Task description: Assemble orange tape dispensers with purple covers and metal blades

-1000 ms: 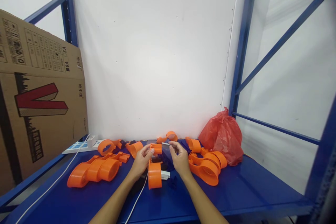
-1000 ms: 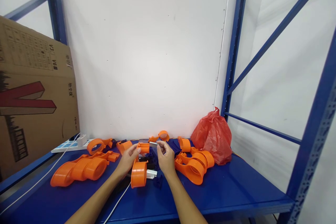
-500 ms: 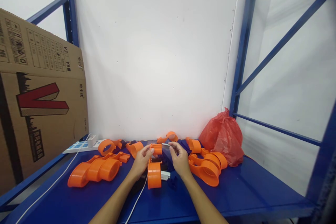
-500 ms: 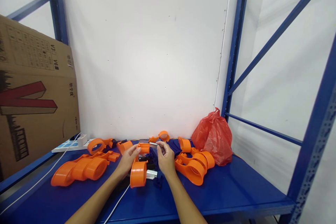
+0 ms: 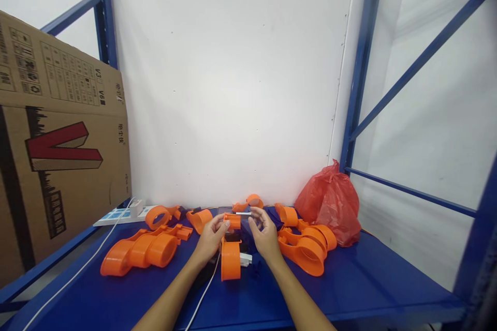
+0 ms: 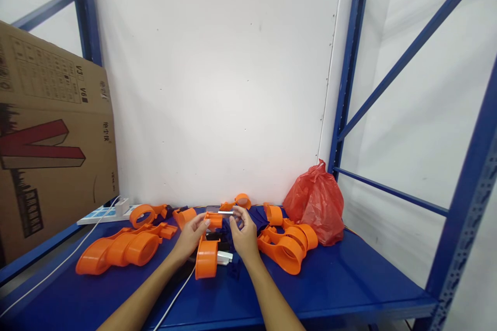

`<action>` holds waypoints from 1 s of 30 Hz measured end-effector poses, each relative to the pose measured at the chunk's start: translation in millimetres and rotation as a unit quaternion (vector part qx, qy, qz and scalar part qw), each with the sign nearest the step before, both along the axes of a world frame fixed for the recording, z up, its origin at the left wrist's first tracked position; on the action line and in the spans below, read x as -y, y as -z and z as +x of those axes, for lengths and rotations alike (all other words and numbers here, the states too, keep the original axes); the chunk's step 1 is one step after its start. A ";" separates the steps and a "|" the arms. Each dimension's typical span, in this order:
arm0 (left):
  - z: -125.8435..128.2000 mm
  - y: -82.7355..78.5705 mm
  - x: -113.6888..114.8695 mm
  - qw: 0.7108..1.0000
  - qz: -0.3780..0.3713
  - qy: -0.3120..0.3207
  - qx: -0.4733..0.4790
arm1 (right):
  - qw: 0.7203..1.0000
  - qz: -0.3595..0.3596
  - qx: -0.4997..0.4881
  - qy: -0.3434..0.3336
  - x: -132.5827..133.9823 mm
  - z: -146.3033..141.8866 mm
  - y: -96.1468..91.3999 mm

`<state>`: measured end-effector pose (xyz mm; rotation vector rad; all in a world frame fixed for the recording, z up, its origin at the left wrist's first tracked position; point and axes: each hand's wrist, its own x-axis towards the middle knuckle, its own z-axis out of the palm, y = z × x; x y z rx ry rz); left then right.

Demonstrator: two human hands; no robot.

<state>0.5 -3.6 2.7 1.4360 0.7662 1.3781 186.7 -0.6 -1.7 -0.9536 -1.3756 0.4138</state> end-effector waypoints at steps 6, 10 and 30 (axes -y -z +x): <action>-2.6 5.7 -4.3 0.999 -0.026 -0.038 -0.005 | 1.000 -0.008 0.014 0.026 -0.1 3.9 -0.8; -2.2 3.3 -3.9 0.999 -0.019 -0.035 -0.001 | 1.000 0.002 0.013 0.011 2.2 3.7 -4.0; -2.1 -2.7 5.7 0.999 0.014 -0.005 -0.034 | 0.997 -0.001 -0.012 -0.079 2.0 1.0 -2.2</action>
